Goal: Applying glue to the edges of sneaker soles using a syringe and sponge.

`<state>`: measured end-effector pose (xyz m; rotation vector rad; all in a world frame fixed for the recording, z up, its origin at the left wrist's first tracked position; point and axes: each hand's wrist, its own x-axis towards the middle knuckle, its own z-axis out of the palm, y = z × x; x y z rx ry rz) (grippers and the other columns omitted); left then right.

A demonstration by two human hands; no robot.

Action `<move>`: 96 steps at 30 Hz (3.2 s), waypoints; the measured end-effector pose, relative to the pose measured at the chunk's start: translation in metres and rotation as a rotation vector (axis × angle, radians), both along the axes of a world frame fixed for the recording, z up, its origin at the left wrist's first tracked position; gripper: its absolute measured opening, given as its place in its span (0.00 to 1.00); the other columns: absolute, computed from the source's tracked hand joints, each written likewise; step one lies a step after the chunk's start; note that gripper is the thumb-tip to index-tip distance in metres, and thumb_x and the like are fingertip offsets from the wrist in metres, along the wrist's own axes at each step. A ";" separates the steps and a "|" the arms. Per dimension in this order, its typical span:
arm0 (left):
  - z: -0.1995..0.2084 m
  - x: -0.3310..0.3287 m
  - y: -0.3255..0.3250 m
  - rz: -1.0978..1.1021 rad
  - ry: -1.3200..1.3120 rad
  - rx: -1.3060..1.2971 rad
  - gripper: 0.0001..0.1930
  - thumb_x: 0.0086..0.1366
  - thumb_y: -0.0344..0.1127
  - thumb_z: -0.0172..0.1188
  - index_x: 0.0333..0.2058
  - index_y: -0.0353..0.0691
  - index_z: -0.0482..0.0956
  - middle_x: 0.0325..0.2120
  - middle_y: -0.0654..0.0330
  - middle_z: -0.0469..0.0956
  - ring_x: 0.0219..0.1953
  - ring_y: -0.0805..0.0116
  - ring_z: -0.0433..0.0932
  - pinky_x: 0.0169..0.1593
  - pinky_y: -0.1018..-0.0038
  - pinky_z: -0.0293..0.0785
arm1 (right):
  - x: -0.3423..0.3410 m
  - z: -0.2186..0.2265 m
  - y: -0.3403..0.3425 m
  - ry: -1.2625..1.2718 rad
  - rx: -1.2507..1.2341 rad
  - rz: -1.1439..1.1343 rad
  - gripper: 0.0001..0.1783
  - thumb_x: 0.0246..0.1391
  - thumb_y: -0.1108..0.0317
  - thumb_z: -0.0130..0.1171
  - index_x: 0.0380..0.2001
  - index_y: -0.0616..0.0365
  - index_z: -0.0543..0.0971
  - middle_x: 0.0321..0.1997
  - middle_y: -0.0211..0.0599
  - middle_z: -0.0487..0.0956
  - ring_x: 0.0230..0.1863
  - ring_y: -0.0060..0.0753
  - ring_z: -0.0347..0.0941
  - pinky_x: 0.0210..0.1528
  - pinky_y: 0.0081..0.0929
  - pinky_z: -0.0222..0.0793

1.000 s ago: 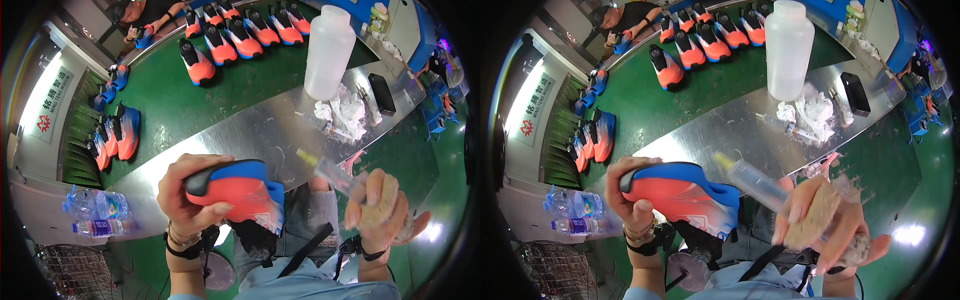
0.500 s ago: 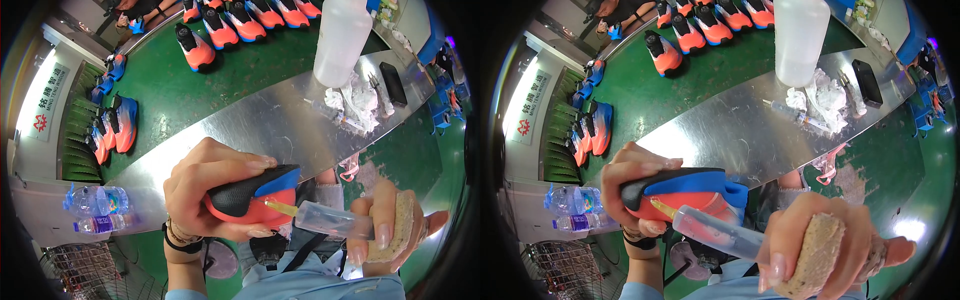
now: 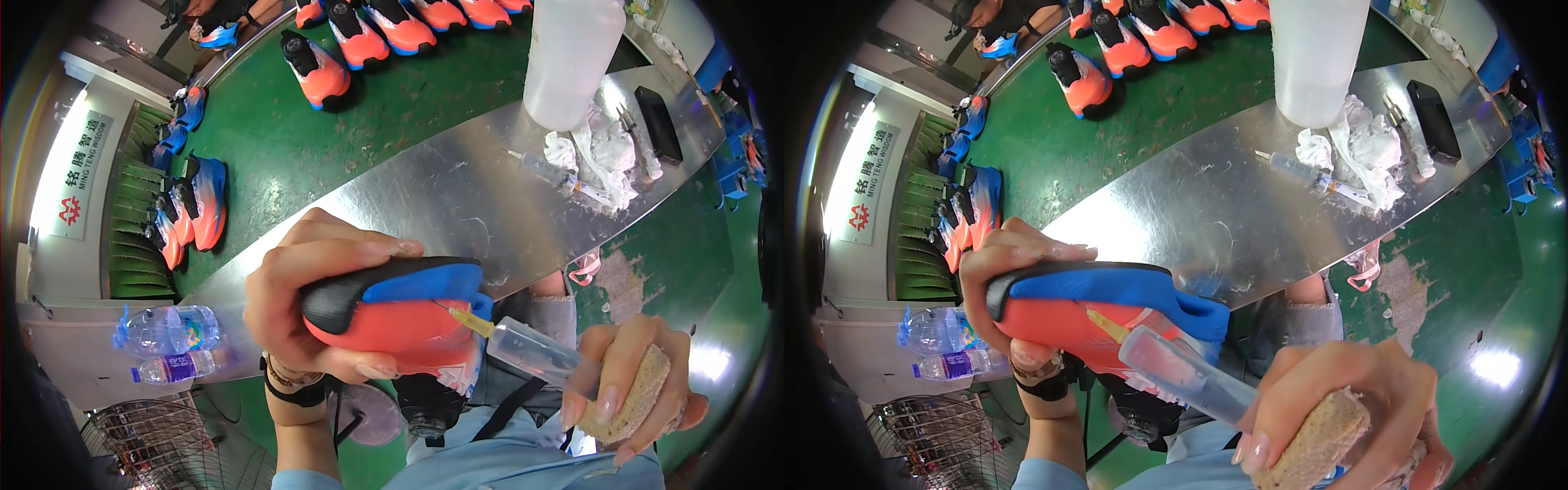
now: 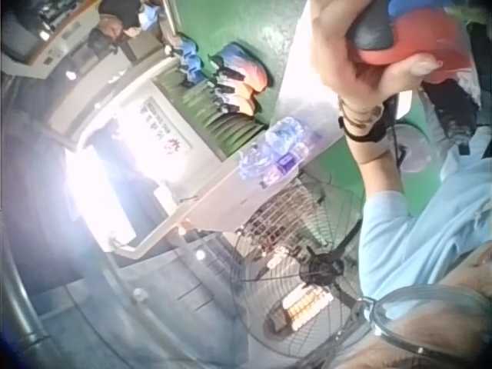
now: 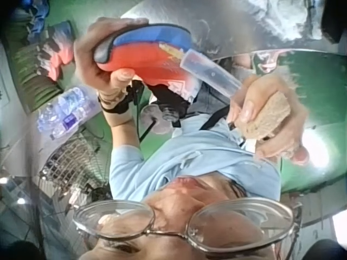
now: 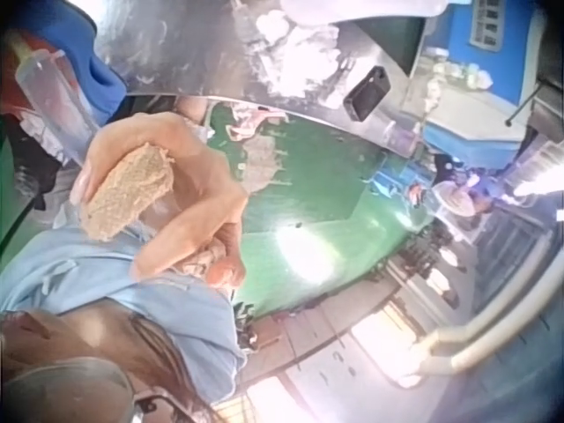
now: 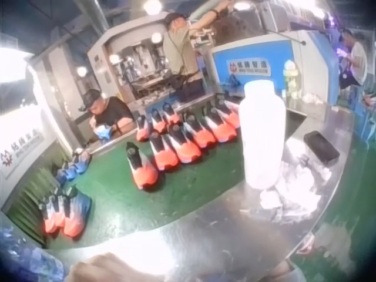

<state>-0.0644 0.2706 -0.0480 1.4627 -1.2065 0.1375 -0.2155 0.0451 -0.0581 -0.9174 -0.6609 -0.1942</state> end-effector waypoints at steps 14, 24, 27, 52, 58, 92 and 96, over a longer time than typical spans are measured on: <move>-0.020 0.025 0.011 0.340 -0.146 0.006 0.27 0.60 0.59 0.49 0.42 0.40 0.61 0.31 0.39 0.73 0.30 0.55 0.76 0.33 0.68 0.73 | -0.001 -0.052 0.019 0.170 0.282 -0.052 0.29 0.51 0.48 0.44 0.21 0.65 0.82 0.40 0.67 0.66 0.35 0.52 0.70 0.40 0.37 0.67; -0.032 0.034 0.017 0.525 -0.100 0.129 0.21 0.66 0.55 0.37 0.44 0.42 0.58 0.40 0.41 0.68 0.43 0.58 0.69 0.49 0.66 0.62 | -0.025 -0.066 0.011 0.512 0.146 0.010 0.33 0.53 0.42 0.43 0.20 0.60 0.82 0.41 0.62 0.68 0.38 0.49 0.69 0.44 0.39 0.64; -0.034 0.040 0.015 0.504 -0.059 0.054 0.20 0.65 0.50 0.42 0.44 0.39 0.57 0.38 0.39 0.70 0.38 0.53 0.73 0.46 0.63 0.66 | -0.031 -0.069 0.007 0.538 0.114 0.029 0.34 0.54 0.41 0.42 0.20 0.61 0.82 0.42 0.62 0.68 0.38 0.49 0.69 0.45 0.40 0.64; -0.087 -0.005 0.088 0.819 0.738 0.005 0.18 0.68 0.39 0.41 0.52 0.36 0.65 0.40 0.61 0.71 0.41 0.75 0.72 0.44 0.80 0.71 | -0.018 -0.082 0.027 0.492 -0.172 -0.198 0.34 0.58 0.43 0.34 0.17 0.58 0.78 0.45 0.59 0.65 0.42 0.47 0.66 0.47 0.38 0.61; -0.075 -0.080 0.123 0.968 1.020 0.203 0.15 0.68 0.39 0.43 0.44 0.34 0.71 0.30 0.66 0.73 0.27 0.84 0.70 0.28 0.86 0.67 | -0.020 -0.088 0.036 0.388 -0.068 -0.256 0.18 0.51 0.62 0.43 0.18 0.64 0.76 0.49 0.67 0.64 0.38 0.45 0.69 0.42 0.31 0.63; -0.159 -0.164 -0.007 -0.396 1.969 -0.337 0.48 0.36 0.41 0.75 0.57 0.45 0.59 0.56 0.58 0.63 0.62 0.56 0.53 0.61 0.54 0.53 | -0.085 -0.027 0.021 0.526 0.005 -0.251 0.26 0.51 0.50 0.43 0.10 0.54 0.77 0.40 0.51 0.66 0.29 0.48 0.72 0.33 0.36 0.70; -0.160 -0.147 -0.039 -0.442 1.834 -0.435 0.48 0.36 0.42 0.75 0.58 0.48 0.58 0.59 0.65 0.57 0.63 0.59 0.52 0.60 0.54 0.56 | -0.090 -0.025 0.007 0.463 -0.064 -0.254 0.16 0.47 0.60 0.54 0.10 0.53 0.78 0.40 0.48 0.66 0.30 0.49 0.72 0.33 0.35 0.71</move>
